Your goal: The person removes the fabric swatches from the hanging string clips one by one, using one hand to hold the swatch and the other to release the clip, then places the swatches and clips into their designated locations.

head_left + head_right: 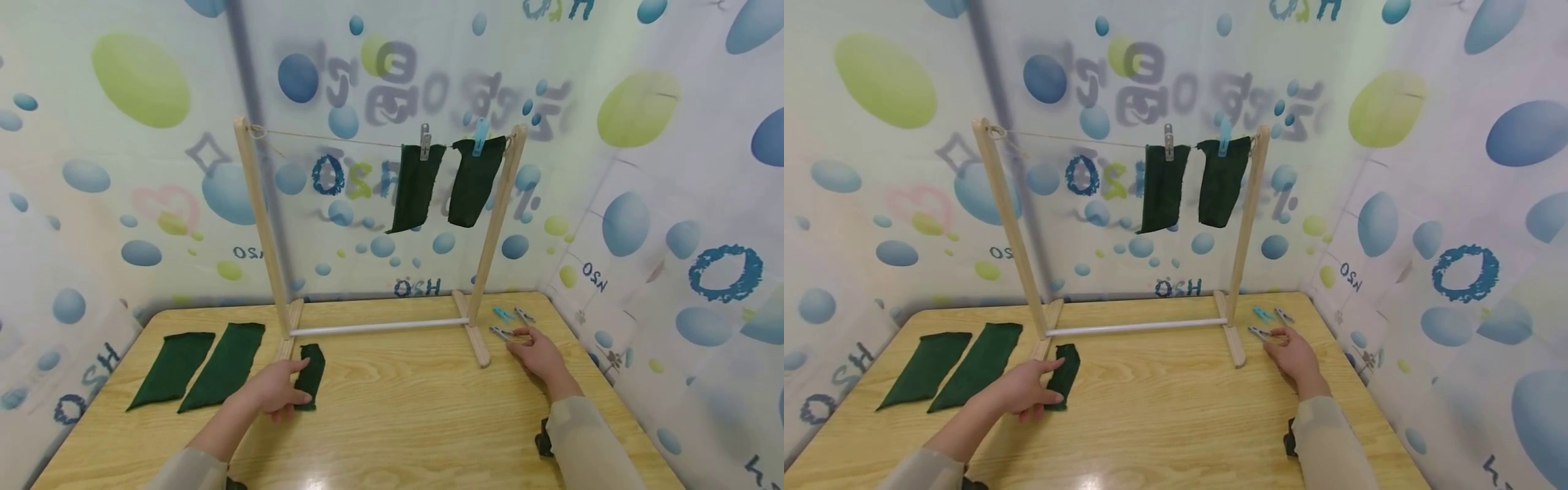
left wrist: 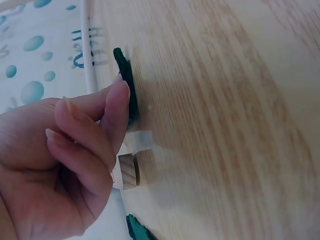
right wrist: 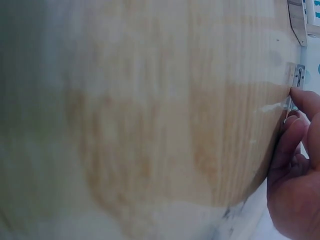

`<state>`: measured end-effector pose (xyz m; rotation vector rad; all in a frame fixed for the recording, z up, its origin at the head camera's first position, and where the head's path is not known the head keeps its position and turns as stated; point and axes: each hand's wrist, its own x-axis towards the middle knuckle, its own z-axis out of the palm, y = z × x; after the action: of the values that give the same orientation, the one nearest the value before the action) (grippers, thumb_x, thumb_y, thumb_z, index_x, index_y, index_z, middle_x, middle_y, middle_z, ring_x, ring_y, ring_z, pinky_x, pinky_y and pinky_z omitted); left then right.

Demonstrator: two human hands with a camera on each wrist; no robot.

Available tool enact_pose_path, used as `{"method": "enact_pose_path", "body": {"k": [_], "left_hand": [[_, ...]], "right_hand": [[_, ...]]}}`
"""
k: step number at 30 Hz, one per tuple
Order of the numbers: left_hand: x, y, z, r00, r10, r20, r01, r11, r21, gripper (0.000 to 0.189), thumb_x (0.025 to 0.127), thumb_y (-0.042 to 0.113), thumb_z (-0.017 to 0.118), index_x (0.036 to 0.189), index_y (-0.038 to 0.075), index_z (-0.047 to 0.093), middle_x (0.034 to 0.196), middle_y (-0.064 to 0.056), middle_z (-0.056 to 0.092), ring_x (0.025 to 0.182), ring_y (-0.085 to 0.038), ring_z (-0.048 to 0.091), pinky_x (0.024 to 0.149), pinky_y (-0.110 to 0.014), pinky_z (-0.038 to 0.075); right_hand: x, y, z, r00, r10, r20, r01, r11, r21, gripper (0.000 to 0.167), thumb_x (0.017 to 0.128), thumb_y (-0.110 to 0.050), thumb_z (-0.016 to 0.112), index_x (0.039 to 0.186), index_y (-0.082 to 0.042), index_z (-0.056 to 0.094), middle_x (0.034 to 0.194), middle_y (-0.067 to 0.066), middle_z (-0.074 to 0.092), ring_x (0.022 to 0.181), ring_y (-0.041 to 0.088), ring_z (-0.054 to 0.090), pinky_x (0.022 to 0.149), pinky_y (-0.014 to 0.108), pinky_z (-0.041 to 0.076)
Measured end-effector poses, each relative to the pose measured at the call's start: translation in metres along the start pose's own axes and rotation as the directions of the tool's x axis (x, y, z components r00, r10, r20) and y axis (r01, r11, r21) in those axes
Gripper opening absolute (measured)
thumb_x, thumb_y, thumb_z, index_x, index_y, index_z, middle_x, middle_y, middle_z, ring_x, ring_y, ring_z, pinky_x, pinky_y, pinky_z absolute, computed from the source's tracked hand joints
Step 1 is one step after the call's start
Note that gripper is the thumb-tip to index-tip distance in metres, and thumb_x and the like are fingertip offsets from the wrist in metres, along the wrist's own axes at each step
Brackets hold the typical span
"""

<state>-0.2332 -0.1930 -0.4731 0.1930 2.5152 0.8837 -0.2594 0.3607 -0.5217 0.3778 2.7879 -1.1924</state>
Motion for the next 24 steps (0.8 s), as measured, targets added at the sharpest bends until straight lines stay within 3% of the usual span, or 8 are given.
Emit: {"method": "enact_pose_path", "body": {"k": [14, 17, 21, 24], "left_hand": [[0.0038, -0.0004, 0.0006, 1.000, -0.016, -0.003, 0.016, 0.999, 0.033, 0.081, 0.098, 0.017, 0.084, 0.168, 0.005, 0.044, 0.058, -0.010, 0.067, 0.042, -0.015, 0.056, 0.047, -0.031, 0.052], [0.0036, -0.0008, 0.0011, 1.000, -0.022, -0.005, 0.022, 0.999, 0.029, 0.080, 0.098, 0.017, 0.084, 0.167, 0.006, 0.045, 0.058, -0.010, 0.067, 0.042, -0.015, 0.056, 0.047, -0.031, 0.053], [0.0032, -0.0014, 0.0016, 1.000, -0.022, -0.010, 0.022, 0.999, 0.029, 0.080, 0.098, 0.018, 0.084, 0.167, 0.006, 0.046, 0.058, -0.010, 0.066, 0.043, -0.014, 0.057, 0.047, -0.031, 0.053], [0.0031, -0.0014, 0.0013, 1.000, -0.019, -0.013, 0.020, 0.999, 0.031, 0.080, 0.098, 0.018, 0.085, 0.167, 0.006, 0.046, 0.058, -0.010, 0.066, 0.043, -0.014, 0.057, 0.047, -0.031, 0.053]], "right_hand": [[-0.0008, -0.0037, -0.0010, 1.000, 0.026, -0.003, -0.026, 0.999, -0.021, 0.054, 0.110, -0.034, 0.065, 0.151, -0.003, 0.052, 0.113, 0.019, 0.066, 0.066, 0.018, 0.062, 0.065, 0.033, 0.051], [-0.0002, -0.0045, -0.0002, 1.000, 0.014, -0.015, -0.015, 0.998, -0.058, 0.054, 0.110, -0.036, 0.064, 0.150, -0.002, 0.052, 0.118, 0.024, 0.069, 0.068, 0.020, 0.065, 0.070, 0.035, 0.051], [0.0011, -0.0067, 0.0012, 0.999, 0.000, -0.039, -0.006, 0.987, -0.160, 0.056, 0.110, -0.042, 0.060, 0.150, -0.003, 0.053, 0.130, 0.030, 0.071, 0.093, 0.033, 0.073, 0.087, 0.048, 0.055], [0.0021, -0.0087, 0.0024, 0.999, 0.002, -0.045, -0.012, 0.978, -0.210, 0.058, 0.110, -0.046, 0.057, 0.151, -0.005, 0.051, 0.136, 0.031, 0.070, 0.114, 0.045, 0.071, 0.096, 0.059, 0.054]]}}
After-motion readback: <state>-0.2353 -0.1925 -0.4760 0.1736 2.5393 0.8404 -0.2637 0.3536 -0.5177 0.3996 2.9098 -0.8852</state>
